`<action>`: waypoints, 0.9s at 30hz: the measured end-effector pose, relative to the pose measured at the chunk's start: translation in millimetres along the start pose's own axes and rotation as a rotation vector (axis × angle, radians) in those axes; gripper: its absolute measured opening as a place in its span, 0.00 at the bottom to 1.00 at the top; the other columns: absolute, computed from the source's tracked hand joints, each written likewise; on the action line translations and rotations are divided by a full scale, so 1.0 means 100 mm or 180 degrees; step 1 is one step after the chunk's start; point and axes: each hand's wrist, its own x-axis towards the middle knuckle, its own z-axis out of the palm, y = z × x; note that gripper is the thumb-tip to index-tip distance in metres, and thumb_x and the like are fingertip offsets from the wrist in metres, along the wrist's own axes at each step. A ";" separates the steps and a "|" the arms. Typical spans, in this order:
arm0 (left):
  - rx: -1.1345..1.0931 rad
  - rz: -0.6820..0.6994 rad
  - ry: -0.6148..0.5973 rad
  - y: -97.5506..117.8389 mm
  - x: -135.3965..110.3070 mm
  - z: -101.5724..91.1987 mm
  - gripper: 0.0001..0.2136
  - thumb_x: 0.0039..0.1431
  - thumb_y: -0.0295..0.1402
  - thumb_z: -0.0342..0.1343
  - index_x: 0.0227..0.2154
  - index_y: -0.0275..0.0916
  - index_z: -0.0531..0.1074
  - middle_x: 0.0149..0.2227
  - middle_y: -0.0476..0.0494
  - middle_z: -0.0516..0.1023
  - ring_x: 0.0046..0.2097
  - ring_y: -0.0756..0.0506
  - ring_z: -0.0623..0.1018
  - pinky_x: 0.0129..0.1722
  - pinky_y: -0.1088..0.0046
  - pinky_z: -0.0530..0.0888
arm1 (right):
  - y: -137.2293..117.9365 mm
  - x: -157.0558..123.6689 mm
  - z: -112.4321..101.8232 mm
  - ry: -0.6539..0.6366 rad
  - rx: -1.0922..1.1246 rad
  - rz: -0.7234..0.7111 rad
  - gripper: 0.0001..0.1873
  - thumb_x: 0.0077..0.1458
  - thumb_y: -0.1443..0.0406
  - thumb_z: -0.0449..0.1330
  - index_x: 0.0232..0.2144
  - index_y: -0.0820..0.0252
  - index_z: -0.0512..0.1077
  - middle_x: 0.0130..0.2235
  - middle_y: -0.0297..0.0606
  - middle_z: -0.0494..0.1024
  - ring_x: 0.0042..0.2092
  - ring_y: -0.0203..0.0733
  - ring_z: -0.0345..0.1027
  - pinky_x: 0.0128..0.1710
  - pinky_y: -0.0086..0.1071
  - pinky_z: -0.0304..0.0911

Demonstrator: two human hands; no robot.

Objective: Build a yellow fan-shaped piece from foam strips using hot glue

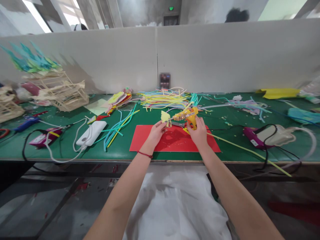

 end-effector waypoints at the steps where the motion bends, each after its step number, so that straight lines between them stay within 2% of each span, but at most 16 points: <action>1: 0.0008 -0.0002 -0.0001 0.00 0.00 0.00 0.11 0.41 0.34 0.67 0.27 0.36 0.74 0.27 0.48 0.78 0.30 0.52 0.75 0.28 0.80 0.66 | 0.00 0.00 0.00 0.0000 0.0005 0.0017 0.20 0.54 0.59 0.55 0.48 0.62 0.67 0.38 0.45 0.70 0.41 0.49 0.68 0.42 0.45 0.68; 27: 0.0005 -0.0001 0.0057 -0.03 0.02 0.00 0.10 0.39 0.32 0.68 0.26 0.35 0.75 0.26 0.49 0.78 0.28 0.52 0.76 0.27 0.80 0.67 | -0.02 0.01 -0.03 0.0028 -0.0038 0.0081 0.21 0.55 0.60 0.54 0.50 0.62 0.66 0.38 0.45 0.70 0.42 0.50 0.67 0.43 0.47 0.67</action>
